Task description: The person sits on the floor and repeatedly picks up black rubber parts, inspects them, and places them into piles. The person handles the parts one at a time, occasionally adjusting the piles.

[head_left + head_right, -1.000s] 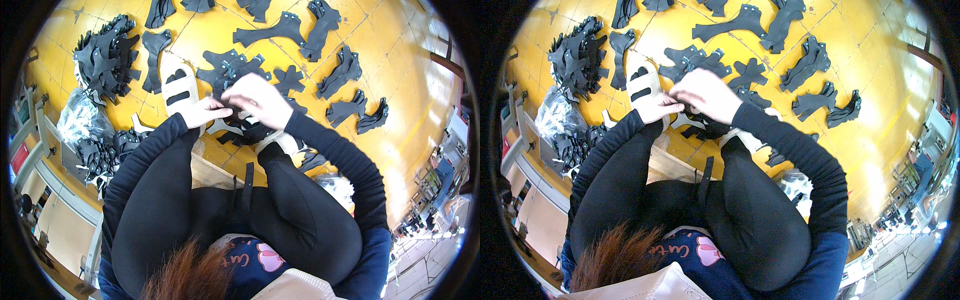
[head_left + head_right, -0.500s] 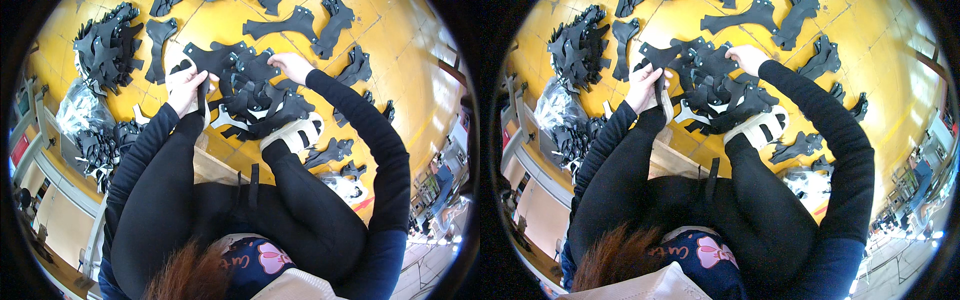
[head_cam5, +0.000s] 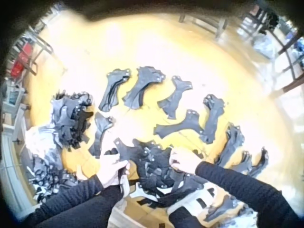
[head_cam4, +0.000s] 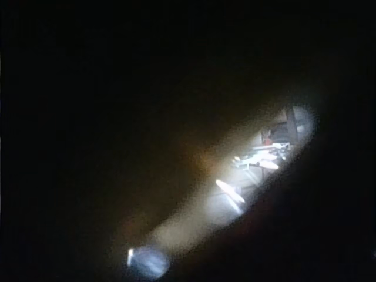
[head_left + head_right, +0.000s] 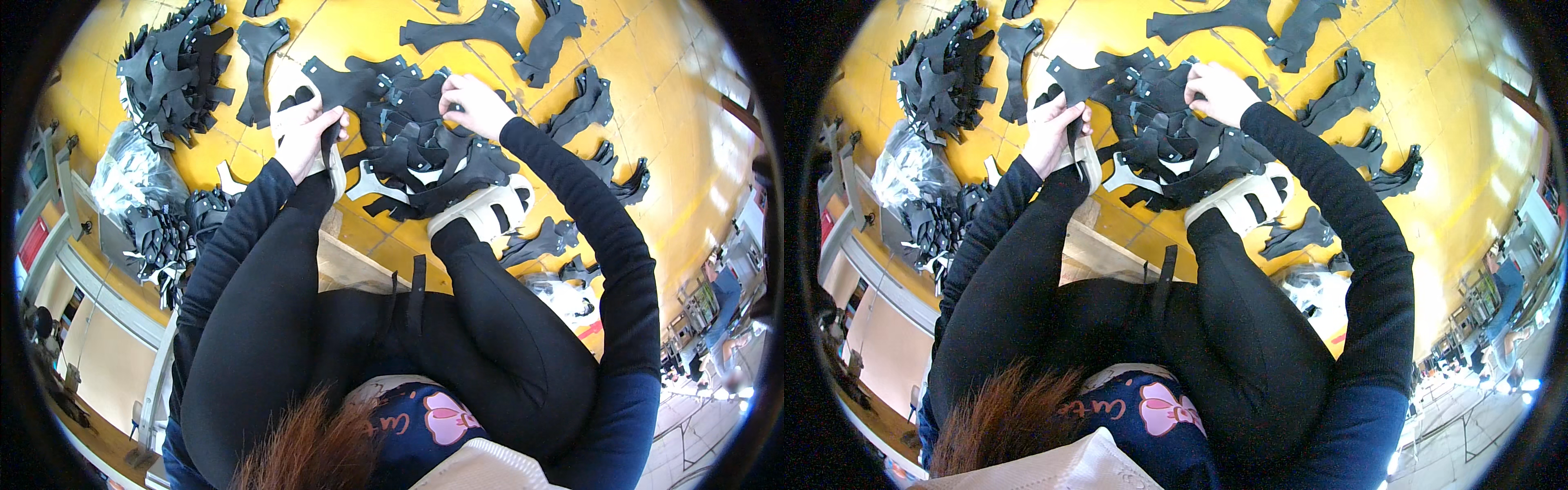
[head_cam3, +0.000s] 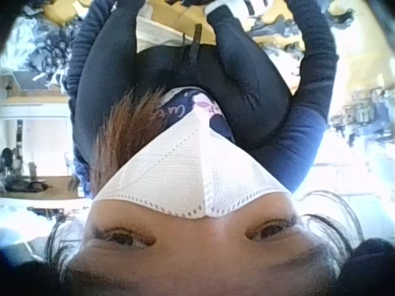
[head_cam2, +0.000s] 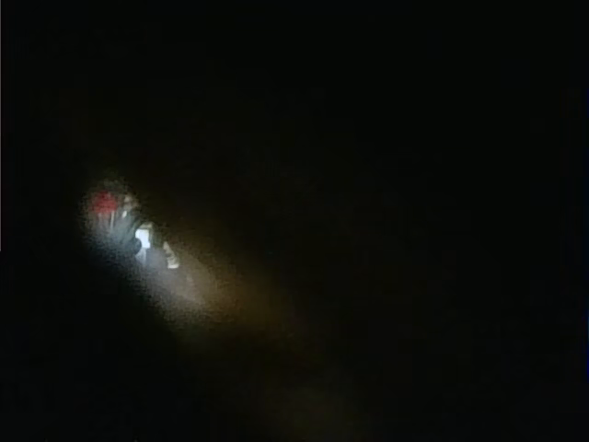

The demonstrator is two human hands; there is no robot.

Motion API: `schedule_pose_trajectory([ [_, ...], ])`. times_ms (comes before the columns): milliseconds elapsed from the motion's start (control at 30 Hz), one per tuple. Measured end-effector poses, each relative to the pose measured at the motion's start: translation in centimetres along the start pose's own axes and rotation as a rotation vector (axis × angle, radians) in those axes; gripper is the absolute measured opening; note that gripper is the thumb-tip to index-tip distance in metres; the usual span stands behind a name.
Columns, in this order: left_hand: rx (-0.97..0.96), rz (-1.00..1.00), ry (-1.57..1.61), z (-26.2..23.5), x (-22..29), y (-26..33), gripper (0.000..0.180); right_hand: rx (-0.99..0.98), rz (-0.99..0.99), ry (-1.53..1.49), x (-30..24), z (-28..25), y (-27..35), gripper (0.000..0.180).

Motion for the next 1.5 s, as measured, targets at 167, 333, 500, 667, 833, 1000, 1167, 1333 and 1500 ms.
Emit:
schedule_pose_trajectory([
  [167, -0.012, 0.011, 0.003, 0.1, 0.1, -0.1, 0.013, 0.159, 0.054, -0.110, -1.2, 2.5, -0.2, 0.033],
  [333, 0.014, 0.012, -0.016, 0.0, 0.1, 0.1, 0.012, -0.006, 0.253, -0.162, -2.2, 1.4, -0.9, 0.026],
  [500, -0.012, 0.007, -0.019, -0.4, -0.1, -0.4, 0.021, 0.188, -0.094, 0.164, -3.4, 0.9, 0.4, 0.017],
  [667, -0.038, 0.008, 0.023, 1.3, 0.5, 0.3, 0.035, 0.215, -0.284, 0.097, -5.1, -0.7, 1.7, 0.013],
  [833, -0.221, 0.057, -0.101, 1.9, 0.6, -0.3, 0.029, 0.214, -0.426, 0.001, -6.8, -4.0, 1.7, 0.014],
  [1000, 0.010, 0.061, 0.002, 4.8, 1.8, 1.0, 0.016, 0.390, -0.395, -0.085, -8.9, -7.6, -0.6, 0.015],
  [1167, 0.006, 0.039, 0.136, 5.5, 1.6, 1.3, 0.034, 0.601, -0.140, -0.097, -7.8, -9.2, -4.1, 0.020],
  [1333, -0.192, 0.155, -0.260, 5.7, 3.3, 0.2, 0.062, 0.324, 0.175, -0.472, -6.6, -9.0, -5.7, 0.044],
  [1500, -0.373, -0.131, -0.340, 4.4, 4.5, -1.2, 0.046, 0.112, 0.233, -0.596, -5.4, -8.5, -5.0, 0.053],
])
Point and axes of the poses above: each hand's wrist, its own y-axis away from the middle knuckle, its own z-axis out of the palm, x = y × z, the point moved 1 cm from there along -y, towards the middle knuckle, and after that the axes turned 12 degrees about y, right-handed, at the moved point
